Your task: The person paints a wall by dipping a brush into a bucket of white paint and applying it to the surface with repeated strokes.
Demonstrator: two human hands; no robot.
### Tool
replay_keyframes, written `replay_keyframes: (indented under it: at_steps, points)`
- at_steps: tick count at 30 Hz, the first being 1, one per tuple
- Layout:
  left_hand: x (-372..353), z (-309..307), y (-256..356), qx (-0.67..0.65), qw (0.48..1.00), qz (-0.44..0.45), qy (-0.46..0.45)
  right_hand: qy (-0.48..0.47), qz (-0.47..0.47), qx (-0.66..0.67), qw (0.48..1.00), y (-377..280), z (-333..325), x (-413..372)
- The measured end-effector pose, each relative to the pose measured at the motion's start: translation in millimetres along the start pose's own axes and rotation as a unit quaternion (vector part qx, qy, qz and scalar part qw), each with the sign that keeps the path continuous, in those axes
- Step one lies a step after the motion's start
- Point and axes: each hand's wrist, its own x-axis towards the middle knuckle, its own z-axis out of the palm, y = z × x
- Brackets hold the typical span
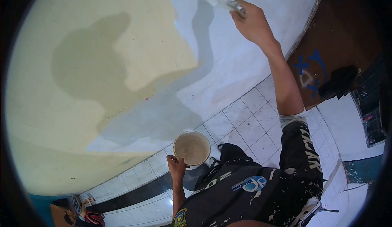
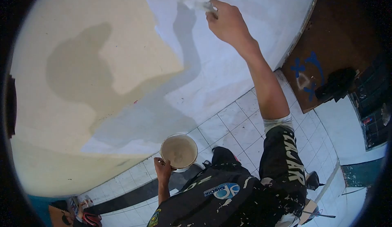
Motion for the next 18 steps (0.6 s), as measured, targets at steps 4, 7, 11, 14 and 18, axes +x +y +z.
replay_keyframes:
  at_steps: [4,7,11,14,18]
  points:
    - [-0.3,12.2,3.2,0.020,1.000,0.020,-0.010,0.198,-0.137,0.020,0.970,67.9,64.4,-20.1]
    - [-11.4,25.3,22.6,-0.035,0.999,-0.007,0.006,0.126,-0.104,-0.023,0.986,169.4,169.6,-75.2]
    - [-23.8,39.7,33.3,-0.039,0.997,-0.018,0.066,-0.029,0.011,-0.045,0.998,228.2,224.2,-158.4]
    - [-25.2,41.2,14.1,-0.030,0.995,-0.020,0.091,-0.133,0.078,-0.052,0.987,234.2,231.9,-187.0]
    - [-30.4,56.0,42.6,0.018,0.994,-0.009,0.104,-0.210,0.066,-0.029,0.975,194.6,221.3,-159.7]
